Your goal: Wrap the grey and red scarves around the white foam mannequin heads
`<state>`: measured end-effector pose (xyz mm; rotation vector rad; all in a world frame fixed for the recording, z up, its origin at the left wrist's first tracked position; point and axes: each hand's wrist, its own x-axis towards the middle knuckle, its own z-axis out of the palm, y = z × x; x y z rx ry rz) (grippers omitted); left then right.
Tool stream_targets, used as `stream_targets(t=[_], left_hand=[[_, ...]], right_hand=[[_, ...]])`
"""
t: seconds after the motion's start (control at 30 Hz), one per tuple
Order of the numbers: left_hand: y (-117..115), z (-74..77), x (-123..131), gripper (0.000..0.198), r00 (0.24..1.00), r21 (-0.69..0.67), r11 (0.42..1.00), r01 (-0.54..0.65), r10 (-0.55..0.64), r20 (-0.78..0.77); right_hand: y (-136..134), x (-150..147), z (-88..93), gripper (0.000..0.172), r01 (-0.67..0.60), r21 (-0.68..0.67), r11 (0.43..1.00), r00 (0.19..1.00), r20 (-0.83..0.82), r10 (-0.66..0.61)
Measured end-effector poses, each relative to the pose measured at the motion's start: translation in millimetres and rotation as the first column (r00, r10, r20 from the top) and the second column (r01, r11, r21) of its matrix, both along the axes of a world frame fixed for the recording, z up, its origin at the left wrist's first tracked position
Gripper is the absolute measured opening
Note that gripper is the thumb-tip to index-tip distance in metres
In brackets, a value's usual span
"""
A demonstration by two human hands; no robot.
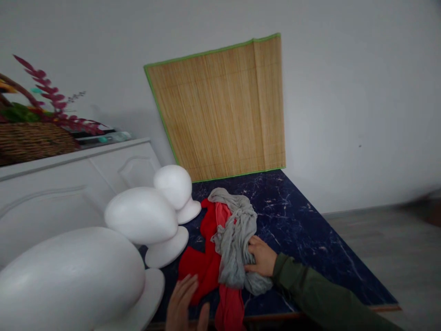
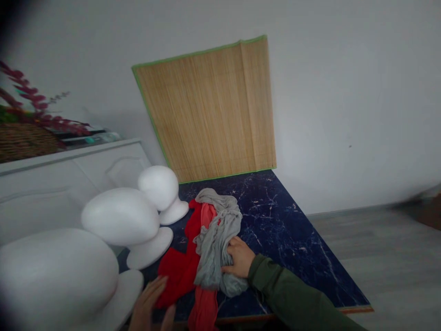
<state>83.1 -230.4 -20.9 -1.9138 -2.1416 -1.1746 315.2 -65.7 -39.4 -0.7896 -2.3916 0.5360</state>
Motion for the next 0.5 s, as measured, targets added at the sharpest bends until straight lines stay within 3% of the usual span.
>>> stream_targets(t=[0.03,0.1,0.2,0.33,0.43,0.5], left_hand=[[18,11.6,16,0.042,0.984,-0.035,0.986,0.165,-0.167,-0.064],[61,35.3,45,0.038,0.914,-0.106,0.921,0.374,-0.385,-0.127],[131,50.5,76,0.046,0.831,-0.174,0.854,0.491,-0.519,-0.2],[196,22.0,85,0.056,0.807,-0.435,0.781,0.449,-0.563,-0.179],[213,-1.3,70,0.048,0.792,-0.492,0.739,0.461,-0.592,-0.148],[215,-6.9,53,0.045,0.791,-0.493,0.734,0.467,-0.596,-0.138]], right_hand=[[-1,0,0.1,0.031,-0.029,-0.029,0.999,0.999,-0.017,0.028],[-2,1,0.4,0.032,-0.077,-0.109,0.991,0.995,-0.071,0.069],[0,5,-0.7,0.023,-0.15,-0.312,0.938,0.974,-0.211,0.085],[9,8,-5.6,0.026,-0.225,-0.597,0.77,0.918,-0.395,-0.038],[18,7,-8.4,0.028,-0.201,-0.646,0.737,0.905,-0.409,-0.112],[24,8,-8.3,0.022,-0.234,-0.711,0.663,0.873,-0.453,-0.179]])
